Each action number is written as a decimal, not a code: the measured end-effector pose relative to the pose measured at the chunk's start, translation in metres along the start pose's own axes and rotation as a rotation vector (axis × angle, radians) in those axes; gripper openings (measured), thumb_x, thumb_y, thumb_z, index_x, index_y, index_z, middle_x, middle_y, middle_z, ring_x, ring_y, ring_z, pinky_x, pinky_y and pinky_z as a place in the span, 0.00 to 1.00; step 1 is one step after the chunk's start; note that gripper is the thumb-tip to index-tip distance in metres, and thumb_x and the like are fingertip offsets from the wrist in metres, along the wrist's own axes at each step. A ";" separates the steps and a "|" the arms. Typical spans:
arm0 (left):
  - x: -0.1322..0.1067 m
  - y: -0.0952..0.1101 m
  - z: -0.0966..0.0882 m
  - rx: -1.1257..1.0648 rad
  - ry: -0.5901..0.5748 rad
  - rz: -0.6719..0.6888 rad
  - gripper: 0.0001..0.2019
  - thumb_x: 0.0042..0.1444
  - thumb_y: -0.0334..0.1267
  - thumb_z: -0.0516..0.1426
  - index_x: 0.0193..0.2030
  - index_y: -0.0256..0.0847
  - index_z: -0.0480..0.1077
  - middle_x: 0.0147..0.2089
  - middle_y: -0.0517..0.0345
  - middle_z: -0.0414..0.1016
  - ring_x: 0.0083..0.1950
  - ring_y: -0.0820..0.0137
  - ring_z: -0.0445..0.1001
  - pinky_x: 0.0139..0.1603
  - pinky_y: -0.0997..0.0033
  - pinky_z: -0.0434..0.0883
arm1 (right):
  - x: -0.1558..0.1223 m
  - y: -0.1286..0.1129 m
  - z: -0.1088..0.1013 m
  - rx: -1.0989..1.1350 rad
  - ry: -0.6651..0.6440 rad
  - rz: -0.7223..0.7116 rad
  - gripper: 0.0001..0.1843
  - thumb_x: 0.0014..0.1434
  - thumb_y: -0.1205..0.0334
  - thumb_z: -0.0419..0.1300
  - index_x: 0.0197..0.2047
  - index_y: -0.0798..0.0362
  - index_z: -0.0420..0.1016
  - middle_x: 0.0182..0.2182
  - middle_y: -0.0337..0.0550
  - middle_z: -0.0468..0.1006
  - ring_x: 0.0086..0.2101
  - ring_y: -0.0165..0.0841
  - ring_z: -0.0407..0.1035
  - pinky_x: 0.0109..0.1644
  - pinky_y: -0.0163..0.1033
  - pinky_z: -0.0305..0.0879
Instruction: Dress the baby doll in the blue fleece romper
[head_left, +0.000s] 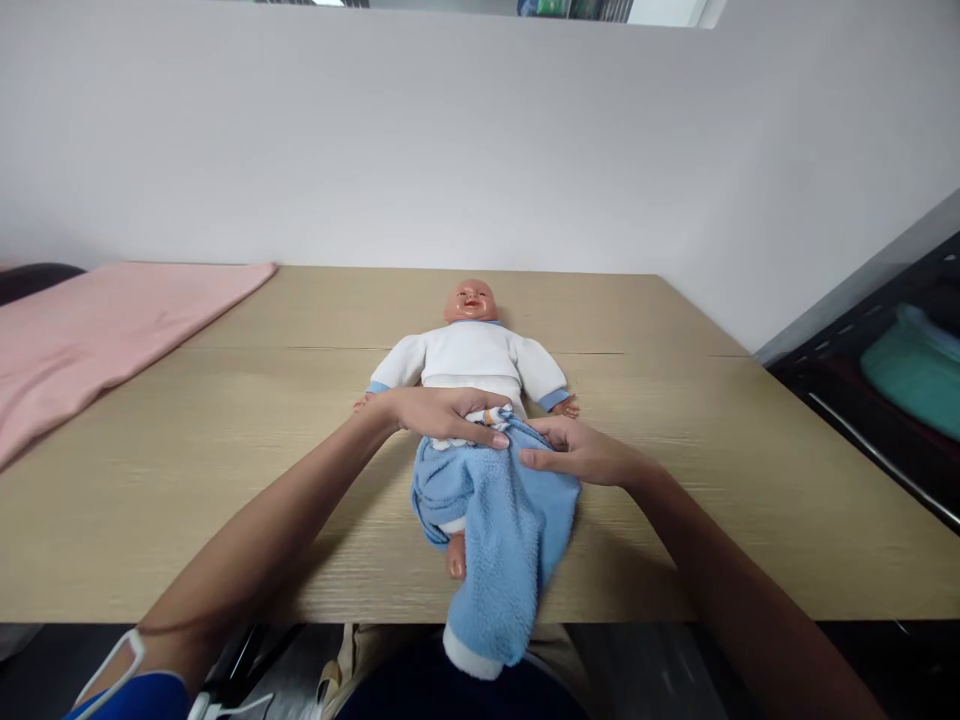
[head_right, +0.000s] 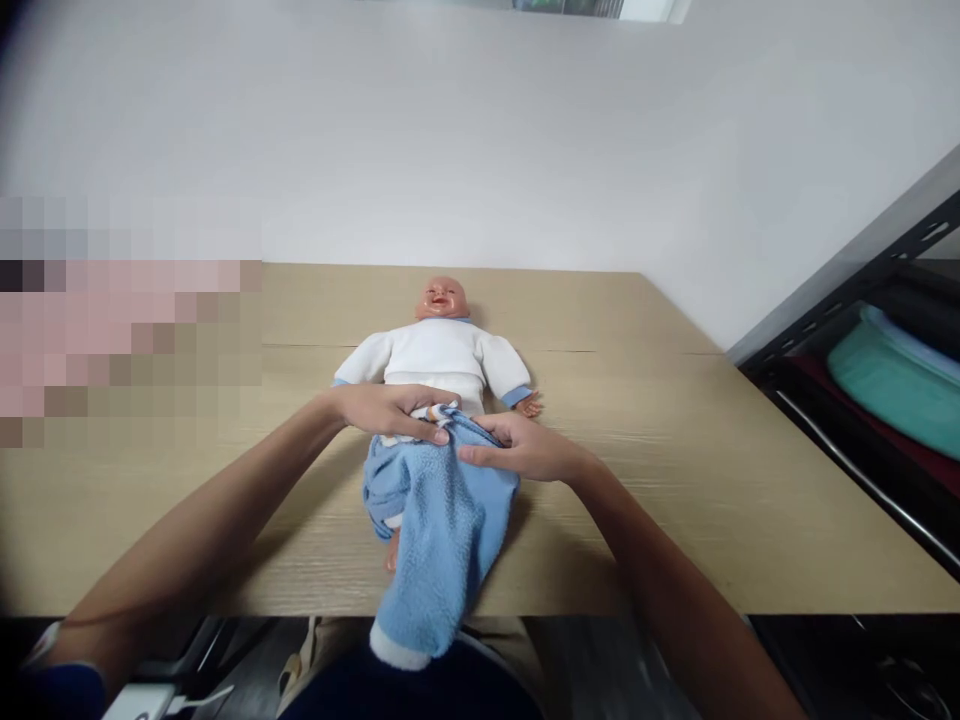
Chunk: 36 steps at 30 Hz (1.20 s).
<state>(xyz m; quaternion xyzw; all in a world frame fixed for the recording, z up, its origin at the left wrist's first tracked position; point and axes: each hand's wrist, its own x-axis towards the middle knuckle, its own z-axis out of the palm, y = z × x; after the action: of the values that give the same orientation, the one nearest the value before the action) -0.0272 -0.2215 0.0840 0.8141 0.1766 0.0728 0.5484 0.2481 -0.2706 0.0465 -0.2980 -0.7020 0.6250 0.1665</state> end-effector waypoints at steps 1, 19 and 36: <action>0.000 -0.002 0.001 -0.025 0.004 0.004 0.19 0.71 0.56 0.67 0.47 0.41 0.77 0.40 0.60 0.75 0.40 0.68 0.71 0.42 0.70 0.69 | -0.002 -0.002 -0.001 -0.032 0.007 -0.003 0.26 0.69 0.37 0.73 0.53 0.53 0.84 0.42 0.40 0.82 0.42 0.35 0.76 0.45 0.37 0.74; -0.004 -0.009 0.002 -0.007 0.021 0.061 0.17 0.71 0.55 0.67 0.52 0.43 0.77 0.49 0.55 0.79 0.53 0.59 0.78 0.55 0.64 0.73 | -0.019 -0.011 -0.001 -0.023 -0.228 0.094 0.29 0.57 0.35 0.79 0.42 0.54 0.85 0.35 0.39 0.82 0.36 0.37 0.76 0.40 0.38 0.76; -0.003 -0.013 -0.003 -0.179 -0.099 0.001 0.25 0.50 0.53 0.80 0.49 0.43 0.84 0.51 0.53 0.88 0.52 0.53 0.85 0.54 0.59 0.82 | -0.009 0.005 0.013 0.419 0.241 0.126 0.18 0.64 0.43 0.73 0.49 0.48 0.89 0.41 0.43 0.87 0.40 0.42 0.78 0.48 0.45 0.77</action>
<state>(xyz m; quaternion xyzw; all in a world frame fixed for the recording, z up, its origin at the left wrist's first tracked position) -0.0339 -0.2160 0.0730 0.7647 0.1416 0.0483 0.6268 0.2488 -0.2861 0.0411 -0.3723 -0.5125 0.7259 0.2678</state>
